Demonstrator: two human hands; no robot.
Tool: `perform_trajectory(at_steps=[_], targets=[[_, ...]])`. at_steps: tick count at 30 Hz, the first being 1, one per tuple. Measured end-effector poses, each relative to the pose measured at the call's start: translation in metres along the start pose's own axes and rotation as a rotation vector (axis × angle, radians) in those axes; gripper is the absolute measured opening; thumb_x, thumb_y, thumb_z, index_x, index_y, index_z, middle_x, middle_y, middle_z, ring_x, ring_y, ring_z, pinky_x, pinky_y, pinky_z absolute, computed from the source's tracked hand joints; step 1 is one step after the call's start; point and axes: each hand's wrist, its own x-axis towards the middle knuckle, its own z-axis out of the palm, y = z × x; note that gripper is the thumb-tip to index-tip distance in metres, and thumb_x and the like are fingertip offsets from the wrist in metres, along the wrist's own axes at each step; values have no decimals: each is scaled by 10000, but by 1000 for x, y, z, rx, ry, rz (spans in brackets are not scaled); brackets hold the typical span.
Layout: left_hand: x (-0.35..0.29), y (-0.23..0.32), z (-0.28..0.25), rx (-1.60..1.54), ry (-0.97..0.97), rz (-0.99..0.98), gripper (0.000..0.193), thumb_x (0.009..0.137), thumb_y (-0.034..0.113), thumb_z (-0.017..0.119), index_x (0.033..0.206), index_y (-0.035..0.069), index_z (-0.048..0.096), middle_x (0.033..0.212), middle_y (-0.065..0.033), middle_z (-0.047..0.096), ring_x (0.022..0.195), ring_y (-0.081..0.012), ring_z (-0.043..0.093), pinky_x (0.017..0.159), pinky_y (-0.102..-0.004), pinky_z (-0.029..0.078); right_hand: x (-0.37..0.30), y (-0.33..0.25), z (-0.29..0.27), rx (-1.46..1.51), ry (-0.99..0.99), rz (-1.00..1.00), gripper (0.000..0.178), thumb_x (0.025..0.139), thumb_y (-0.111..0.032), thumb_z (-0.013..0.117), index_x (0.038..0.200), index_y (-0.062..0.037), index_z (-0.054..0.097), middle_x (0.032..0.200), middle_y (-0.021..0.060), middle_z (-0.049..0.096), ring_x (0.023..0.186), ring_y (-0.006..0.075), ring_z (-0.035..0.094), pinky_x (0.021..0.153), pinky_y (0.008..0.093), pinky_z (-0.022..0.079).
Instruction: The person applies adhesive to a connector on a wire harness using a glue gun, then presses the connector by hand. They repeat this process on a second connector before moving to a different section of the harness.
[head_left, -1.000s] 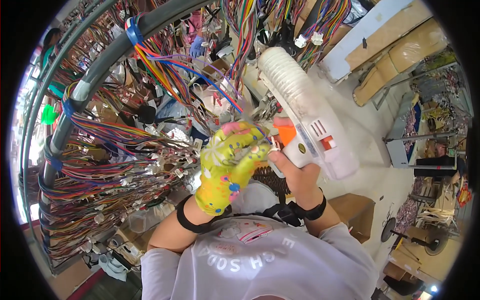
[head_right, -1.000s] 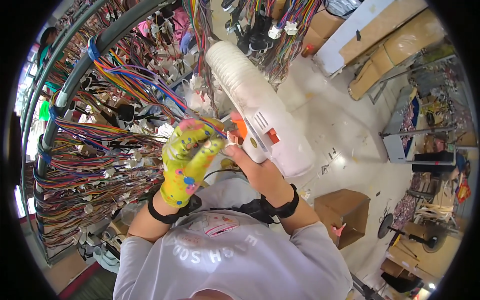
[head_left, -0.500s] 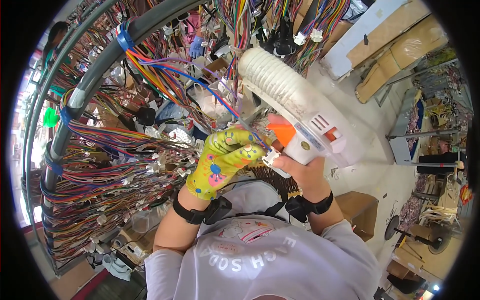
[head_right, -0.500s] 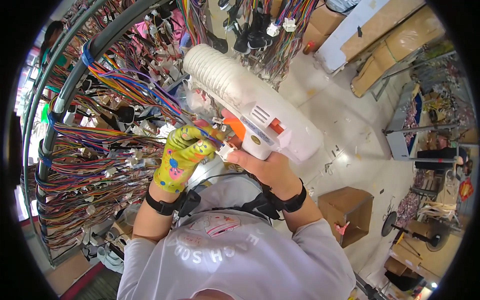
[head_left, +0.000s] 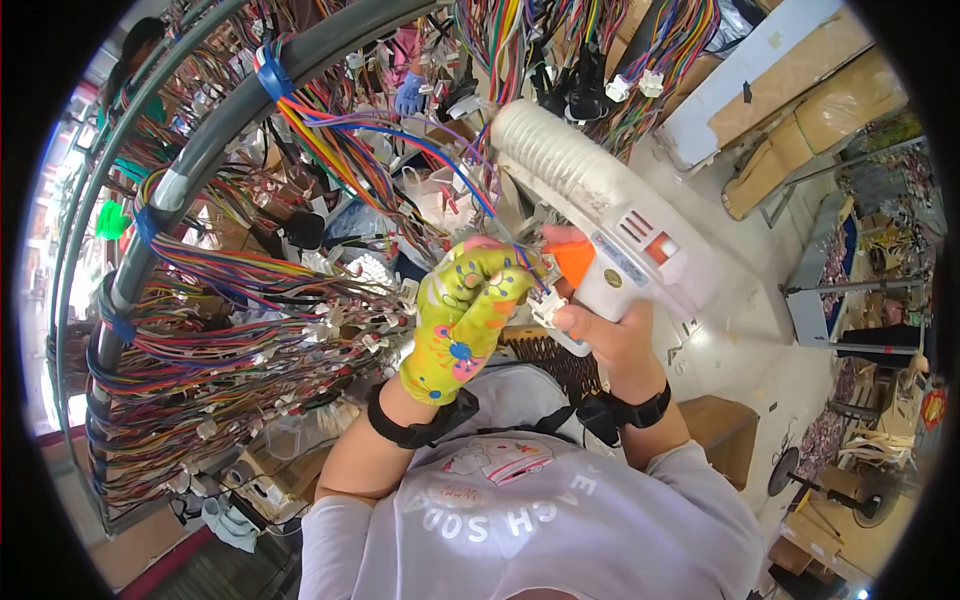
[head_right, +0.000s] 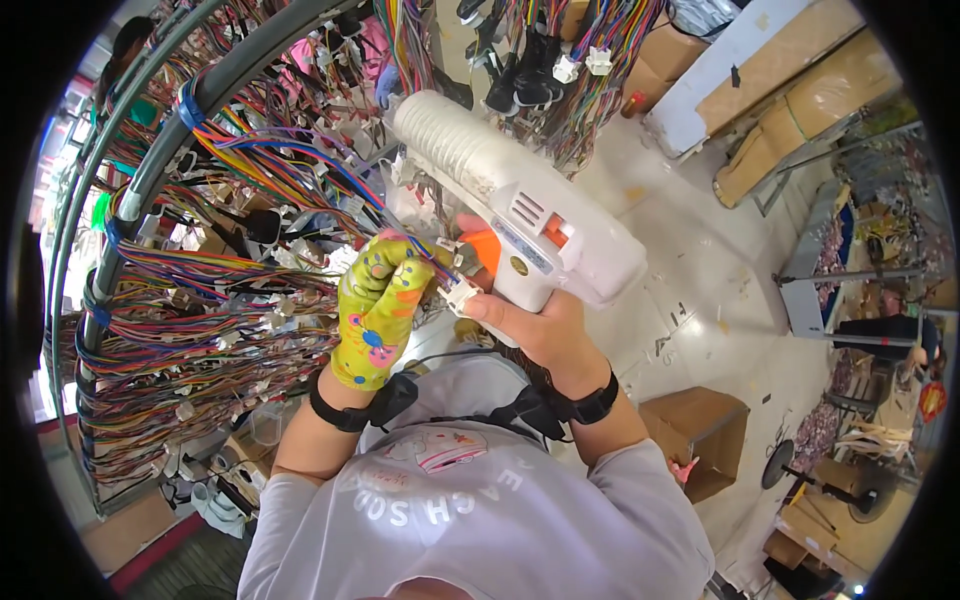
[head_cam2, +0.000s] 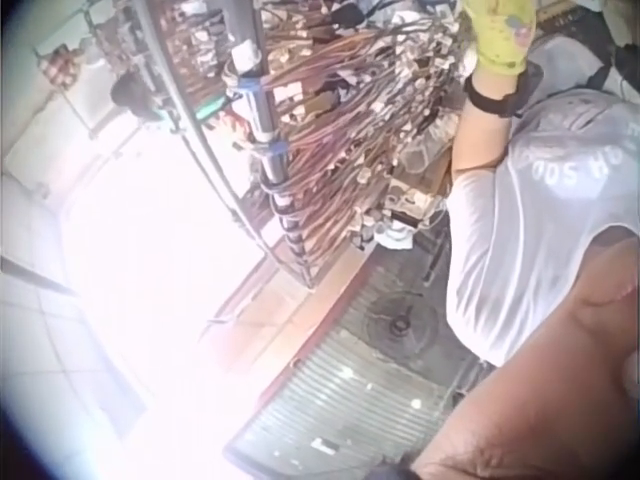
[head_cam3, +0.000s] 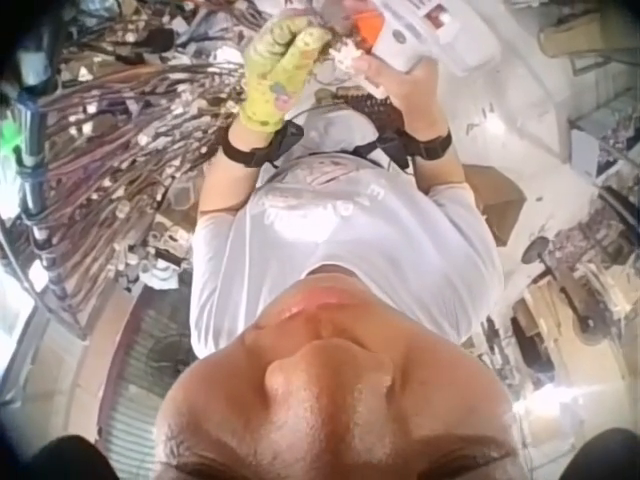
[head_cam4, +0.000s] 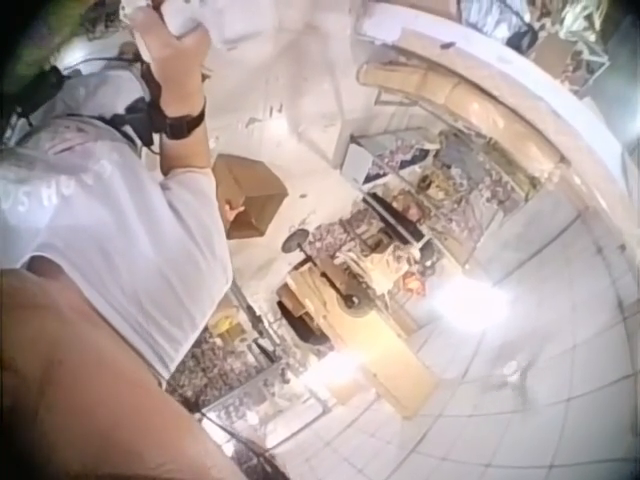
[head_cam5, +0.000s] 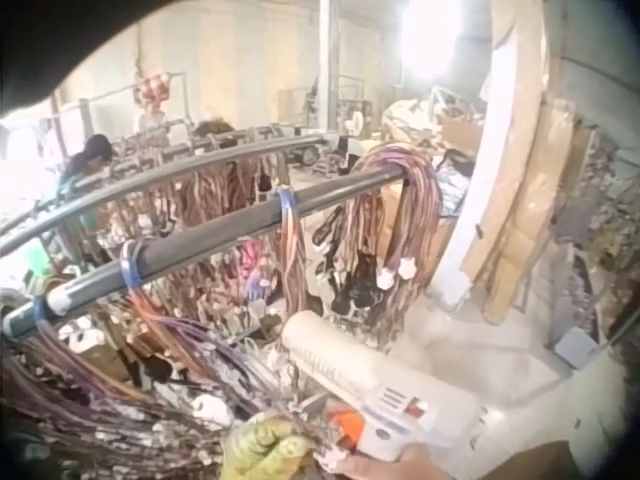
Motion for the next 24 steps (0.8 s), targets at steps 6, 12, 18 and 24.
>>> perform_trajectory(at_steps=[6, 12, 18, 24], targets=[[3, 8, 7, -329, 191, -169, 175, 857, 164, 613, 934, 7, 607, 848, -57, 579, 718, -126, 528, 643, -248, 421, -2, 1, -1, -128, -6, -35, 662, 696, -77, 755, 1265, 26, 433, 1252, 176, 511, 936, 154, 575, 759, 266, 483], [-1, 8, 9, 278, 147, -61, 269, 760, -3, 695, 1006, -17, 587, 851, -45, 626, 714, -75, 565, 613, -207, 450, -3, 0, 0, -137, -39, -14, 693, 746, -4, 694, 1337, 9, 333, 1303, 180, 461, 1071, 197, 535, 865, 301, 475], [0, 16, 1, 327, 100, 93, 166, 825, 12, 629, 988, -15, 611, 874, -72, 647, 756, -87, 588, 643, -216, 469, -3, -5, 0, -180, -37, 4, 704, 750, 0, 689, 1347, 7, 316, 1308, 183, 455, 1123, 211, 508, 896, 311, 461], [4, 26, 3, -134, 58, -128, 138, 853, 82, 619, 962, -1, 614, 912, -75, 644, 784, -109, 590, 687, -245, 477, -4, 1, -1, -129, -36, 20, 719, 742, -14, 705, 1346, 10, 316, 1322, 187, 444, 1127, 214, 504, 891, 314, 459]])
